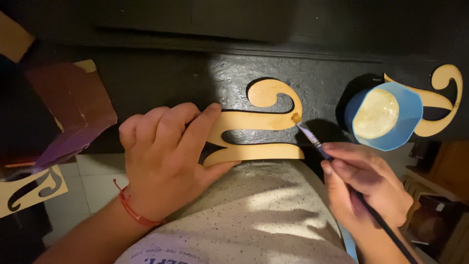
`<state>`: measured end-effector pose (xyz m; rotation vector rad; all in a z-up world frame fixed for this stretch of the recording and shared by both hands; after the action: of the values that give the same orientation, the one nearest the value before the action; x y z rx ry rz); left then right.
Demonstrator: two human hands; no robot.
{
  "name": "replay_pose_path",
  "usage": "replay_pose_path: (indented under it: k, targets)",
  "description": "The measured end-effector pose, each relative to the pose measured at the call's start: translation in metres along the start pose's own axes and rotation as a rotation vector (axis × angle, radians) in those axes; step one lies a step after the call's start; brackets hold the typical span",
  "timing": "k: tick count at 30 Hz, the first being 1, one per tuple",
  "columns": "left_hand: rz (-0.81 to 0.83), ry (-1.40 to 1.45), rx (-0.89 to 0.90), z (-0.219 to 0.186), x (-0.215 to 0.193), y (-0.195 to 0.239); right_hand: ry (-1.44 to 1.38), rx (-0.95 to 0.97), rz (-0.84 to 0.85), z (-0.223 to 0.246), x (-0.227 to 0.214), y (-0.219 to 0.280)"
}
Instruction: Apply a liquid coating to laser-cut wooden decorations using a paintbrush
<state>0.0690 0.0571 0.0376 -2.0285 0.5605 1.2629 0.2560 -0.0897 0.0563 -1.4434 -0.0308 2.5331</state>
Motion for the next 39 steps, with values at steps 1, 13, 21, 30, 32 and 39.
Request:
replay_pose_path:
  k: [1,13,21,30,32,39]
  targets:
    - [-0.005,0.001,-0.002,-0.001,-0.002,0.0,0.008,0.075,-0.053,0.001,-0.003,0.0]
    - [-0.009,0.005,0.0,0.0,0.0,0.001,-0.355,-0.047,-0.332,-0.016,-0.01,0.026]
    - [0.016,0.017,-0.016,0.001,0.002,0.001,-0.169,0.039,-0.05,0.007,0.021,0.014]
    - [-0.073,-0.008,0.042,-0.001,0.002,0.008,-0.229,-0.023,-0.433,-0.008,-0.021,0.037]
    - [-0.086,-0.029,0.047,0.001,0.005,0.009,-0.226,-0.057,-0.462,-0.006,-0.02,0.034]
    - [-0.24,0.051,0.13,0.001,0.0,0.02,-0.247,-0.141,-0.498,0.002,-0.013,0.02]
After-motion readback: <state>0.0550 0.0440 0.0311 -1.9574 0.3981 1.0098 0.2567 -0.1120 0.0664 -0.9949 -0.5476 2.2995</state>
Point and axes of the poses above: each hand's wrist, its own y-axis away from the middle knuckle, its own x-axis out of the palm, z = x × y, the point moved 9 cm from there along -y, towards the middle knuckle, and after that the axes turned 5 degrees about -x, right-handed, at the moved point
